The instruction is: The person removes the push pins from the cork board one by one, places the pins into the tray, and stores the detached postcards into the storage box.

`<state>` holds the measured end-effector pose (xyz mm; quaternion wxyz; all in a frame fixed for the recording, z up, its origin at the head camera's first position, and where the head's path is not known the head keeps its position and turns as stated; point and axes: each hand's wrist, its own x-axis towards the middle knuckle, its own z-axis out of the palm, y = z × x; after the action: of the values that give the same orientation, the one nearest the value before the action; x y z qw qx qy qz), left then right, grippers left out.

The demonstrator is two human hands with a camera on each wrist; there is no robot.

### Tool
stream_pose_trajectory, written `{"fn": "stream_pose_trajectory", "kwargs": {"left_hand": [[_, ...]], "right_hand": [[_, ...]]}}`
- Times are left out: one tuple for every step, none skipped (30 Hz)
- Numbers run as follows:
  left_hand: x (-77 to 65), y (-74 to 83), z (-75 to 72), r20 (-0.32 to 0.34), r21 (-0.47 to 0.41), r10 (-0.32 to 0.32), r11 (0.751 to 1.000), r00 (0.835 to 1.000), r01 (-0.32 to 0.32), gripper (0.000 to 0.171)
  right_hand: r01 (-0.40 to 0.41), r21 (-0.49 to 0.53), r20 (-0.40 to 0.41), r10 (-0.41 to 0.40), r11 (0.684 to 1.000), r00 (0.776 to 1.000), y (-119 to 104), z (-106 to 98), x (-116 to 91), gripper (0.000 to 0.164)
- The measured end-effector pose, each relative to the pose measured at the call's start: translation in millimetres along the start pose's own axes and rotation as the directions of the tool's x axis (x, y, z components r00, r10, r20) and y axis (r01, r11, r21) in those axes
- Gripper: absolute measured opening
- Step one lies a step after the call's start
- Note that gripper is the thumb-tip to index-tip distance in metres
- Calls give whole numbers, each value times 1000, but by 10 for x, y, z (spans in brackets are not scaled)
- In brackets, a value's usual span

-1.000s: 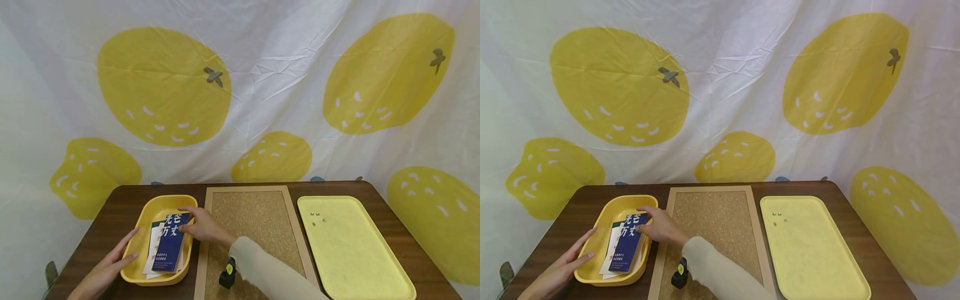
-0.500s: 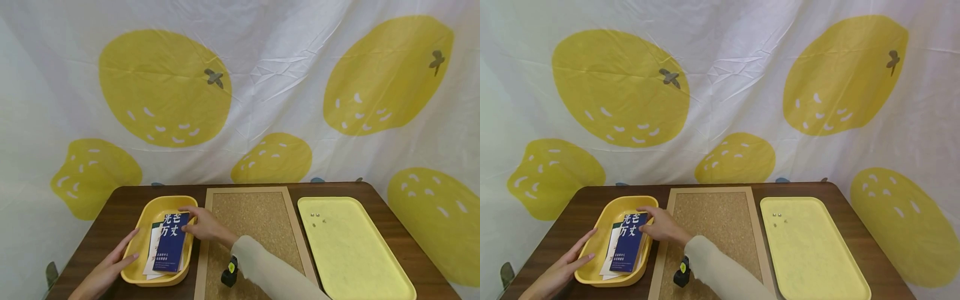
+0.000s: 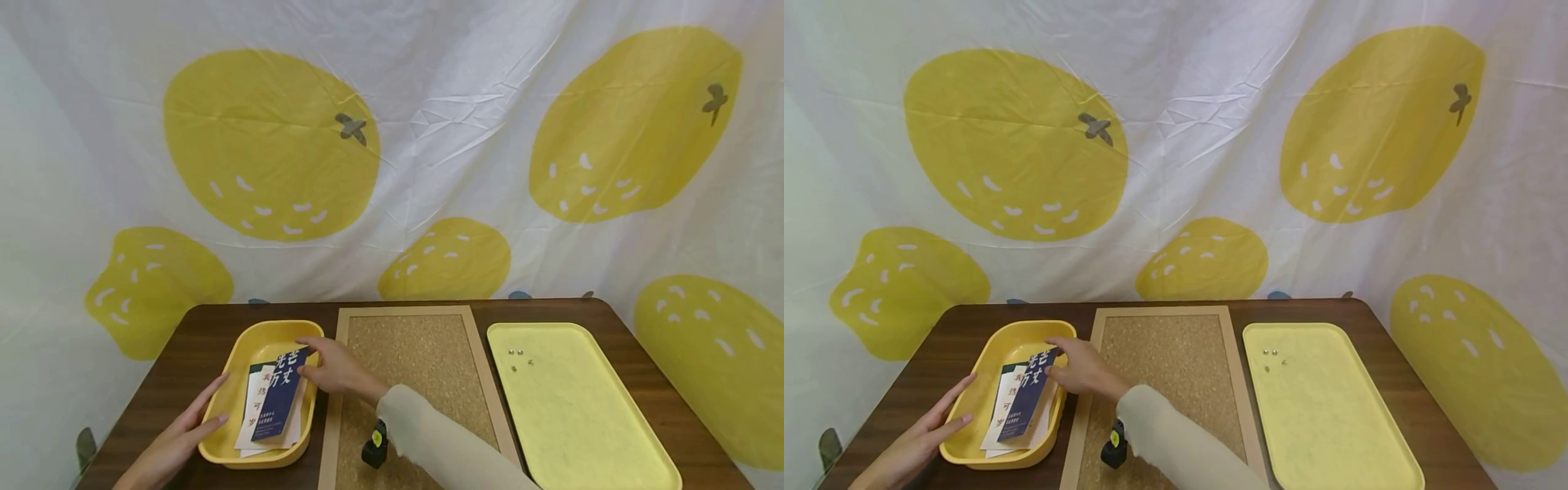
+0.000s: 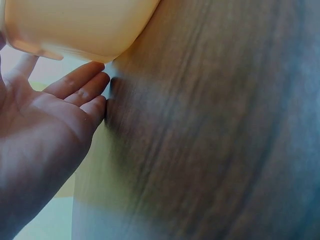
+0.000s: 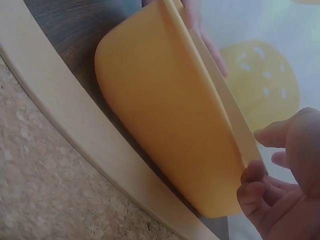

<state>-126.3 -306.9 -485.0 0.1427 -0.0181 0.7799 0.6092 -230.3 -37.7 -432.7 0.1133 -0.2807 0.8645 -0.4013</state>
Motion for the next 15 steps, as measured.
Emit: {"fn": "stream_pose_trajectory", "kwargs": {"left_hand": [[1,-1,1,0,2,1,1000,1000,-1,73],[1,-2,1,1,5,0,1000,1000,0,73],[0,-4,1,1,7,0,1000,1000,0,73],[1,-5,3,2,6,2,1000,1000,-2,73],[2,-6,4,3,5,5,1000,1000,-5,73],[2,-8,5,5,2,9,1000,1000,-9,73],[2,-9,7,8,-3,12,1000,1000,-12,73],[2,-11,8,8,-7,19,1000,1000,-19,72],[3,-13,9,9,-10,26,1000,1000,-26,72],[3,-13,9,8,-14,30,999,1000,-30,71],[3,-14,9,9,-15,34,999,999,-34,71],[3,-13,7,8,-15,35,999,999,-34,71],[2,-12,6,8,-15,34,999,999,-34,71],[2,-11,5,8,-13,36,999,999,-35,72],[3,-10,4,7,-14,34,999,999,-34,72]], "right_hand": [[9,-10,-4,-9,1000,1000,5,-1,2,49],[14,-15,-7,-14,1000,1000,11,-1,2,49],[19,-18,-10,-19,1000,1000,16,-3,3,48],[23,-24,-13,-24,999,1000,22,-4,4,48],[25,-26,-16,-25,999,1000,25,-6,6,48],[26,-33,-20,-27,999,999,27,-10,6,48],[28,-38,-23,-28,999,999,28,-14,7,48],[27,-42,-26,-28,999,999,30,-17,8,47],[29,-47,-28,-30,999,999,31,-20,10,47],[31,-52,-30,-32,998,999,31,-23,11,47],[30,-55,-30,-32,998,999,32,-26,11,46],[31,-61,-31,-33,998,999,33,-29,12,46],[32,-61,-31,-34,998,999,36,-30,12,45],[34,-63,-33,-36,997,999,38,-32,12,45],[37,-67,-35,-40,997,999,40,-33,12,44]]}}
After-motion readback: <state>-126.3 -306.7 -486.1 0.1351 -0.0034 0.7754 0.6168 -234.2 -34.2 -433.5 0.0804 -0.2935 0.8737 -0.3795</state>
